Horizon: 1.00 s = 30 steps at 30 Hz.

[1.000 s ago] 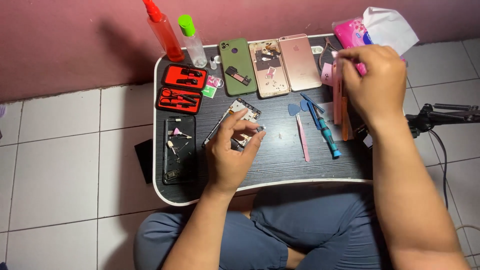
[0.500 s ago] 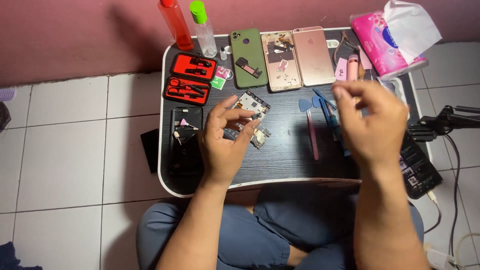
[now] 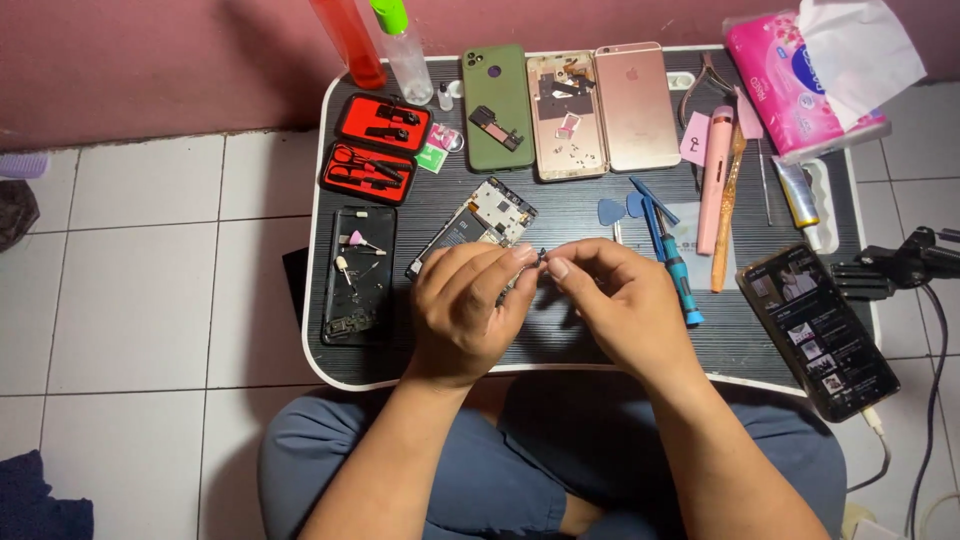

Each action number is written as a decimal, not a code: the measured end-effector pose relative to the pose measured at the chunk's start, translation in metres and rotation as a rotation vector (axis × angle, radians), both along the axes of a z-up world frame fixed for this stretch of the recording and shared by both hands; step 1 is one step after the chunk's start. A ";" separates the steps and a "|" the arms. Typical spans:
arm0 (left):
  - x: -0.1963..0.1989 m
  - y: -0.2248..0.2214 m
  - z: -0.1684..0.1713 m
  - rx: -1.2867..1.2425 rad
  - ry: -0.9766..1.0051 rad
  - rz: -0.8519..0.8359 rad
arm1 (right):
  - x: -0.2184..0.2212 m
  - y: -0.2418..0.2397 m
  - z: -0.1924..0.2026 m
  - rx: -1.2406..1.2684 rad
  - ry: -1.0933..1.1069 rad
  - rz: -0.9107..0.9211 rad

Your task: Disassembling a smartphone to access internal components by removing screws and prying parts apart.

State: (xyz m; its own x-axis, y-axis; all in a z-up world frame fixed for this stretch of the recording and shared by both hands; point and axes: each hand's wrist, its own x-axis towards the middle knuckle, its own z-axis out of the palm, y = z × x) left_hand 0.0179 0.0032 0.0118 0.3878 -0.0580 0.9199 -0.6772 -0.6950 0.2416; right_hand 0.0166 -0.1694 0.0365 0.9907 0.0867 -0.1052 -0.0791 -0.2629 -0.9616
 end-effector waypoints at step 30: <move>-0.010 0.016 0.014 -0.400 0.708 -0.482 | 0.005 -0.008 -0.004 0.190 0.214 0.146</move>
